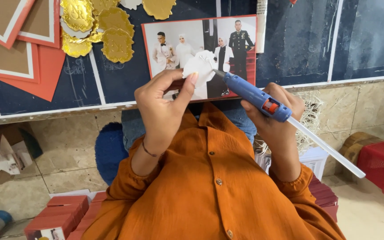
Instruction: Applying decorative gold paper cutouts to printed invitation cards using a hot glue gun.
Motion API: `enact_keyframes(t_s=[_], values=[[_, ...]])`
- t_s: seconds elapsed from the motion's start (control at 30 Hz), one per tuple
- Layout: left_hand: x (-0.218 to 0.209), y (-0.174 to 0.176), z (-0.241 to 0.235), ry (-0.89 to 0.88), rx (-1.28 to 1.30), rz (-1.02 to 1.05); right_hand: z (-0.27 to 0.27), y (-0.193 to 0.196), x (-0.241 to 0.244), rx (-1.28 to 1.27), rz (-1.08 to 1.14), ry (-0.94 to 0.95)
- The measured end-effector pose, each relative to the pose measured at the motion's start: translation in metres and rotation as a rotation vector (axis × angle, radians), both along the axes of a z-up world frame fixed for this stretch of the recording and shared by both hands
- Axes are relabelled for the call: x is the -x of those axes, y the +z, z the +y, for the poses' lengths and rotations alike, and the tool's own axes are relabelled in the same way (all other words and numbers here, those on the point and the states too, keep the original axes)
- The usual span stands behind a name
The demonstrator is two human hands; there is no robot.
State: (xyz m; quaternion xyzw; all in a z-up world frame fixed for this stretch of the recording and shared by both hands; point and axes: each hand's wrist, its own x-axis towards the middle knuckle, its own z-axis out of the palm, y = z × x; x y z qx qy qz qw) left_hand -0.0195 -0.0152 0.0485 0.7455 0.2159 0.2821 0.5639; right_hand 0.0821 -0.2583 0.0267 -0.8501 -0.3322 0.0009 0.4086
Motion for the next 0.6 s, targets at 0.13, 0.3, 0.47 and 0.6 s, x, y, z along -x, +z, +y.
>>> enact_keyframes(t_s=[0.13, 0.3, 0.47, 0.6], values=[[-0.001, -0.002, 0.003, 0.004, 0.028, 0.007, -0.013, -0.010, -0.002, 0.019, 0.001, 0.023], [-0.004, -0.005, 0.004, 0.019, 0.057, 0.028, -0.053, -0.038, -0.044, 0.182, -0.056, -0.085], [-0.002, -0.017, 0.010, -0.087, -0.027, 0.071, -0.061, -0.017, -0.092, 0.441, -0.070, -0.176], [-0.001, -0.026, 0.009, -0.084, 0.046, 0.101, -0.083, -0.030, -0.122, 0.502, -0.226, -0.161]])
